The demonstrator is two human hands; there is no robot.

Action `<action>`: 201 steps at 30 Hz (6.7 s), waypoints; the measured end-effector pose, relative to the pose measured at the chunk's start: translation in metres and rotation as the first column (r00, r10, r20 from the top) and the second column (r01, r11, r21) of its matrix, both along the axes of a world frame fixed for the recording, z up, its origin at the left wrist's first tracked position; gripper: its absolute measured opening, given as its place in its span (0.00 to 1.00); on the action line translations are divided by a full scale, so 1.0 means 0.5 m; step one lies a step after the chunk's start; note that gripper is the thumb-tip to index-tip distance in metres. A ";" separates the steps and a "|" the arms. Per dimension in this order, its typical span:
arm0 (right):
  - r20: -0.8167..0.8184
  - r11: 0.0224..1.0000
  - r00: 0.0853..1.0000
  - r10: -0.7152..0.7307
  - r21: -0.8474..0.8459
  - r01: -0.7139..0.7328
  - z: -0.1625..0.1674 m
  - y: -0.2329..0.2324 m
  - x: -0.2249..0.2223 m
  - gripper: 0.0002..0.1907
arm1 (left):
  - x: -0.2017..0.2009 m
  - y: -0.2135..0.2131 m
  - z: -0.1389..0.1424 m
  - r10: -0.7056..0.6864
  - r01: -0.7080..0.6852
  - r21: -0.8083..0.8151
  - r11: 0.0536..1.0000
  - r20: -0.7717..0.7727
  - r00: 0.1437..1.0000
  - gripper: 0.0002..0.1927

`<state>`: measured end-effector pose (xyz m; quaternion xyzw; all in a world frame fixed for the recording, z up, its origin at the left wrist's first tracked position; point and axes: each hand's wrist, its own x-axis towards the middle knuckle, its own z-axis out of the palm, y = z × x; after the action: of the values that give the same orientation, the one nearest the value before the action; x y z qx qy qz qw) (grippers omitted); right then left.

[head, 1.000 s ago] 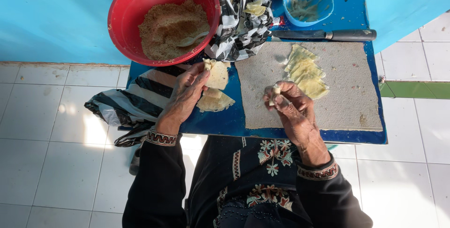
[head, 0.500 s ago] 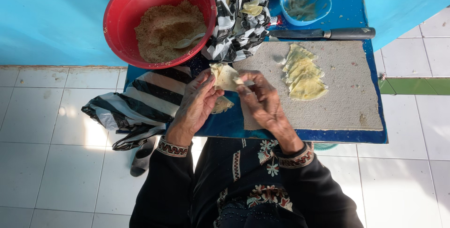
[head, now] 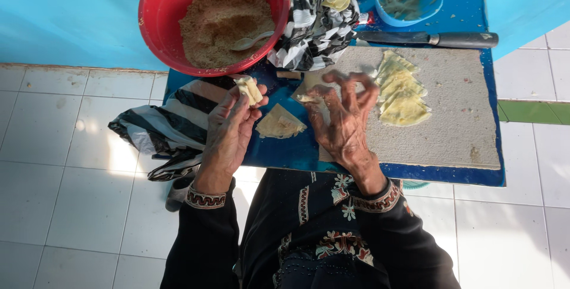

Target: The person folds thin pastry wrappers into cones, spoons a brown filling mixture from a red bowl into each wrapper, and folds the pastry closed, placing finished pastries on the cutting board. They repeat this cycle for several wrappers, occasionally reaching into the bowl with a spoon.

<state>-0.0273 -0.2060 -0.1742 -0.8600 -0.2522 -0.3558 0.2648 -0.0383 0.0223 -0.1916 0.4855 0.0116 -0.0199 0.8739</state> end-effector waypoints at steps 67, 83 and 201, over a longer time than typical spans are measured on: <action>0.165 -0.421 0.453 0.876 0.720 0.551 -0.230 -0.418 -0.462 0.19 | -0.313 -0.502 -0.078 -0.771 -0.418 0.900 0.124 0.352 0.530 0.23; -0.841 0.428 0.467 -0.273 0.328 0.842 -0.480 -0.819 -0.005 0.28 | -0.017 -0.467 -0.209 -0.434 -0.488 0.827 -0.281 0.344 0.833 0.39; -0.276 0.792 0.924 0.263 -0.485 -0.370 -0.021 0.381 0.481 0.13 | 0.122 -0.105 -0.311 -0.447 -0.517 0.808 0.282 0.587 0.675 0.29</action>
<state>0.2134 -0.0156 -0.1847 -0.8749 -0.4543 -0.1372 0.0970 0.0227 -0.0300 -0.3472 0.8669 -0.3194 0.2106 0.3196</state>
